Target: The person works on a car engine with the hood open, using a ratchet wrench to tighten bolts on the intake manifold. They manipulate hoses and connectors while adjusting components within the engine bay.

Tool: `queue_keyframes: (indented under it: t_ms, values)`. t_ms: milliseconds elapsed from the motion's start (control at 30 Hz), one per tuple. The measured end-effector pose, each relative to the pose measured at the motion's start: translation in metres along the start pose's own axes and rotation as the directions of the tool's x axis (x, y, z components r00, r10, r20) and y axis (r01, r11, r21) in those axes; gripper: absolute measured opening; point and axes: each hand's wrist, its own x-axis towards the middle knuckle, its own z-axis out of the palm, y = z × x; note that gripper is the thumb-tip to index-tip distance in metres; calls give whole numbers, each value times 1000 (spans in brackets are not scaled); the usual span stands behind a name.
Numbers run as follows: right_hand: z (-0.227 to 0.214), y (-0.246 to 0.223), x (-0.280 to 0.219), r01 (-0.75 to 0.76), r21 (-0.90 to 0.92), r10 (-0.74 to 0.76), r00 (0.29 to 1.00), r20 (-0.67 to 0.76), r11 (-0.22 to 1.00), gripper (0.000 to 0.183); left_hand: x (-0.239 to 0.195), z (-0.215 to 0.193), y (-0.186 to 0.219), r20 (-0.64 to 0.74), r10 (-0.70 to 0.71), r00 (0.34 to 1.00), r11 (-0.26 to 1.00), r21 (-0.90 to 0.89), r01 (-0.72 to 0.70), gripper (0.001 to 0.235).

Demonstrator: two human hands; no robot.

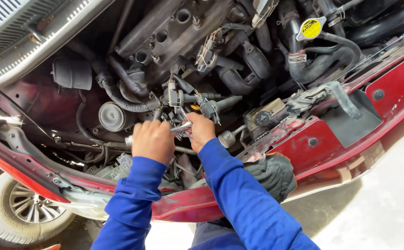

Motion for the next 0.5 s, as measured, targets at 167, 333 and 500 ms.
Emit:
queue_keyframes:
  t_ms: [167, 333, 500]
  values:
    - [4, -6, -4, 50, 64, -50, 999, -13, 997, 27, -5, 28, 3, -293, 33, 955, 998, 69, -14, 32]
    - [-1, 17, 22, 123, 33, -121, 991, -62, 992, 21, -13, 78, 14, 483, -234, 844, 831, -351, 431, 37]
    - [2, 10, 13, 108, 76, -102, 992, -73, 991, 30, -10, 36, 9, 56, -173, 983, 977, -117, 179, 22]
